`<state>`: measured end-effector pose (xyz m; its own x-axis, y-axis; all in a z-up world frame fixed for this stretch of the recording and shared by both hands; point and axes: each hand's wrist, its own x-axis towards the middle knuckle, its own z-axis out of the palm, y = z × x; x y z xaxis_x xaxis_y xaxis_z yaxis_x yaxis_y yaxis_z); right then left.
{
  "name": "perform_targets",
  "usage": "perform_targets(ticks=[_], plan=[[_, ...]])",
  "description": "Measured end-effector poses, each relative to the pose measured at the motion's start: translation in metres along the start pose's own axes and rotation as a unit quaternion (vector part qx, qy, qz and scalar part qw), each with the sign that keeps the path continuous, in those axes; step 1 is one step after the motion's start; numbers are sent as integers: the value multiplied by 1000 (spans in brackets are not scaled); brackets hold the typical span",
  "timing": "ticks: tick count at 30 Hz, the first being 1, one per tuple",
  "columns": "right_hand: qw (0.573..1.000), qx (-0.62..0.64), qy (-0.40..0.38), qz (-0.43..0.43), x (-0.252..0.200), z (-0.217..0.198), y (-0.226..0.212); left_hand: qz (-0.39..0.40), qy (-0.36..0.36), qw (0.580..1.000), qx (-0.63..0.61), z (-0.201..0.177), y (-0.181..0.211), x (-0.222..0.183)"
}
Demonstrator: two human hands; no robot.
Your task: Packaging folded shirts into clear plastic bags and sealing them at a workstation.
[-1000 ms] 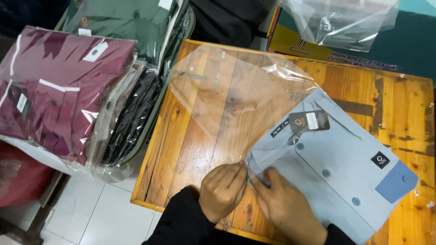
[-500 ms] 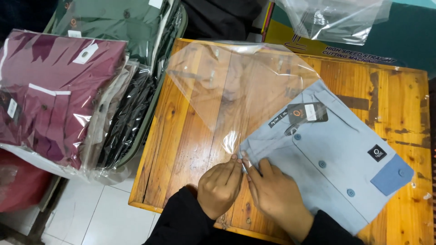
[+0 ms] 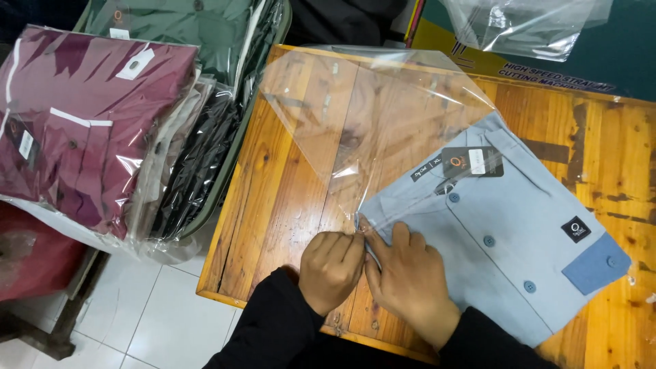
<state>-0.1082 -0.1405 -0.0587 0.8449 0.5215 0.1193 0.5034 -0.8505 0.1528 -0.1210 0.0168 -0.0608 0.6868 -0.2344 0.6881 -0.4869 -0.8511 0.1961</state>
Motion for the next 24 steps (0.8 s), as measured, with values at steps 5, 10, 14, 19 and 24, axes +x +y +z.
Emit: perform_targets(ticks=[5,10,14,19,24], plan=[[993,21,-113,3,17,-5,2,-6,12,1000,-18,-1,-1,3],[988,77,-123,-43,8,-12,24,-33,-5,999,-20,-3,0,4],[969,184,7,-166,-12,-31,63,-60,-18,998,31,-5,-1,6],[961,204,66,-177,-24,-23,96,-41,-7,993,107,2,0,1],[983,103,47,-145,-23,2,85,-22,-2,990,140,3,-1,-1]])
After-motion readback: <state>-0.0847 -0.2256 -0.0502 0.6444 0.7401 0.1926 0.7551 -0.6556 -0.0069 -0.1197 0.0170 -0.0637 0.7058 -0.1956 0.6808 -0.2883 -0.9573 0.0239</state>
